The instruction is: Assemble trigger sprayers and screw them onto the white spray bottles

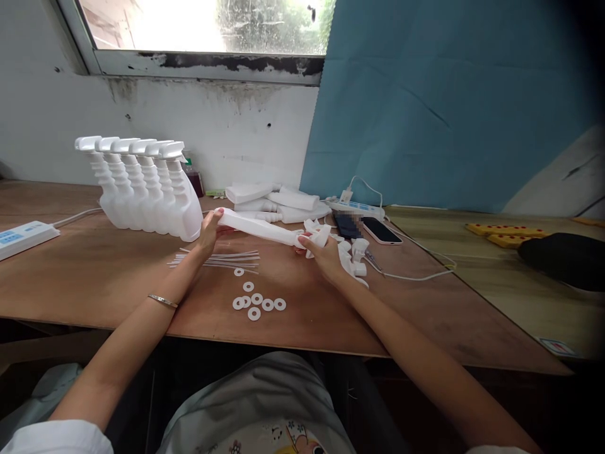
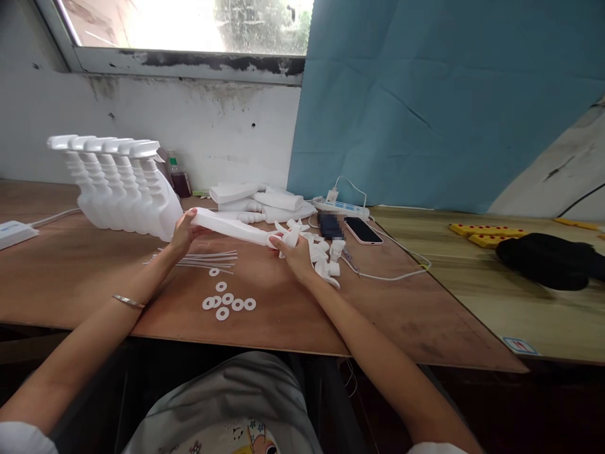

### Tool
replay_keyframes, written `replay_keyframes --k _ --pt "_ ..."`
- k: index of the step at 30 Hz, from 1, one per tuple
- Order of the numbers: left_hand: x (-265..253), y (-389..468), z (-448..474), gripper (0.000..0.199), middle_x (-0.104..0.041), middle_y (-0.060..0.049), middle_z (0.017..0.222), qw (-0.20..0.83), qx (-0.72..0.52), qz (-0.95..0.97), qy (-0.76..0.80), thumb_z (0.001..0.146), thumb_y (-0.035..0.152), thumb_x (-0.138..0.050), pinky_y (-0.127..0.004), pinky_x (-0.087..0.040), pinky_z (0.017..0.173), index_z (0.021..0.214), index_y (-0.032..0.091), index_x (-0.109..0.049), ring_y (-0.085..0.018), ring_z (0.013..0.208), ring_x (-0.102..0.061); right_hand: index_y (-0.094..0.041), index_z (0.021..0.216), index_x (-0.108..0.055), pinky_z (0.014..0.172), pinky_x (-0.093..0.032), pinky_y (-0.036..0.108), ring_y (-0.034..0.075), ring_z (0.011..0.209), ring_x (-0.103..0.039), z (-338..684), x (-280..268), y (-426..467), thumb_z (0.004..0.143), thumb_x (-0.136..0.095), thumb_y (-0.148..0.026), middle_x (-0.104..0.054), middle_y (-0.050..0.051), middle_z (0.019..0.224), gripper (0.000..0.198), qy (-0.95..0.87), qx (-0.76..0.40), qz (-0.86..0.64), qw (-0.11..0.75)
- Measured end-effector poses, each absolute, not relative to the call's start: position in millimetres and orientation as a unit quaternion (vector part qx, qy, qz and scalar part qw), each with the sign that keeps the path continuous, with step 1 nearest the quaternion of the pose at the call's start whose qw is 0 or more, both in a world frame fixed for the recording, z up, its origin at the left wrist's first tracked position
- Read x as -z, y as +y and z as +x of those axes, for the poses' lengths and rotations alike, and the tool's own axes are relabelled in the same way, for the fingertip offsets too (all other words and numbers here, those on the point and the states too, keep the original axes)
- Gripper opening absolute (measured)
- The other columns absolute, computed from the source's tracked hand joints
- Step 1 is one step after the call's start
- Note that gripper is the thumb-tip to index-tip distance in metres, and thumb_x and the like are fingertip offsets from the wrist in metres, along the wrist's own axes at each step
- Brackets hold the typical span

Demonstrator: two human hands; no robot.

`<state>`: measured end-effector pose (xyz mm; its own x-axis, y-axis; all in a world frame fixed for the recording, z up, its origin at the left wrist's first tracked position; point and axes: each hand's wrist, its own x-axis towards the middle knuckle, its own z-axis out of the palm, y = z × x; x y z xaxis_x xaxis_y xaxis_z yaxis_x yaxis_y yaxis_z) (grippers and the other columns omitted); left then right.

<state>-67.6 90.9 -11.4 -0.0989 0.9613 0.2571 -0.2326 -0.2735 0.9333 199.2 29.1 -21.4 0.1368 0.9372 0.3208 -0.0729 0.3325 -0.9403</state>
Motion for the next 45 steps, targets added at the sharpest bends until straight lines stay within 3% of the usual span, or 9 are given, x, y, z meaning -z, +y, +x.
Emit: replay_keyframes --k 10,15,21,26,33,39,45 --pt "9 92 -68 0.038 -0.057 -0.007 0.097 0.497 -0.648 0.478 0.324 0.065 0.039 -0.060 -0.025 -0.050 0.067 0.095 0.016 -0.053 -0.016 0.080 -0.058 -0.014 0.076 -0.062 0.051 -0.054 0.024 0.013 0.054 -0.062 200 18 30 0.056 -0.076 -0.034 -0.065 0.001 0.069 0.032 -0.453 -0.449 -0.393 0.663" --pt "5 91 -66 0.041 -0.058 -0.004 0.091 0.502 -0.661 0.468 0.302 0.061 0.030 -0.064 -0.021 -0.049 0.061 0.099 0.017 -0.053 -0.013 0.075 -0.056 -0.014 0.083 -0.063 0.063 -0.054 0.028 0.014 0.067 -0.063 203 20 32 0.052 -0.078 -0.031 -0.067 0.002 0.078 0.039 -0.457 -0.455 -0.386 0.660" --pt "8 89 -62 0.041 -0.055 -0.004 0.083 0.451 -0.652 0.485 0.369 0.062 0.038 -0.066 -0.019 -0.047 0.048 0.093 0.013 -0.054 -0.010 0.062 -0.053 -0.019 0.082 -0.056 0.067 -0.052 0.030 0.020 0.084 -0.063 202 22 33 0.047 -0.078 -0.027 -0.068 0.004 0.091 0.042 -0.492 -0.415 -0.362 0.674" --pt "11 87 -60 0.043 -0.054 -0.002 0.069 0.457 -0.604 0.502 0.418 0.065 0.044 -0.063 -0.024 -0.046 0.038 0.092 0.013 -0.052 -0.010 0.046 -0.051 -0.019 0.075 -0.053 0.064 -0.051 0.029 0.018 0.078 -0.063 206 22 33 0.044 -0.077 -0.024 -0.067 0.003 0.088 0.040 -0.503 -0.373 -0.390 0.675" --pt "4 86 -65 0.044 -0.057 -0.003 0.083 0.430 -0.652 0.487 0.390 0.061 0.040 -0.066 -0.021 -0.047 0.052 0.097 0.015 -0.058 -0.013 0.068 -0.054 -0.015 0.085 -0.060 0.065 -0.051 0.027 0.016 0.072 -0.062 205 22 32 0.052 -0.076 -0.030 -0.067 0.003 0.083 0.039 -0.530 -0.338 -0.429 0.649" --pt "5 91 -68 0.047 -0.060 -0.003 0.094 0.417 -0.657 0.515 0.359 0.060 0.035 -0.067 -0.022 -0.045 0.063 0.104 0.021 -0.061 -0.015 0.080 -0.055 -0.015 0.079 -0.059 0.048 -0.053 0.026 0.014 0.051 -0.062 199 20 30 0.057 -0.073 -0.042 -0.066 0.002 0.068 0.038 -0.459 -0.409 -0.430 0.661" --pt "12 97 -72 0.051 -0.051 0.002 0.076 0.379 -0.657 0.535 0.372 0.050 0.023 -0.076 -0.018 -0.038 0.051 0.100 0.021 -0.065 -0.005 0.056 -0.044 -0.013 0.075 -0.058 0.043 -0.053 0.024 0.014 0.045 -0.060 201 15 29 0.059 -0.074 -0.039 -0.065 0.002 0.060 0.034 -0.420 -0.422 -0.434 0.676"
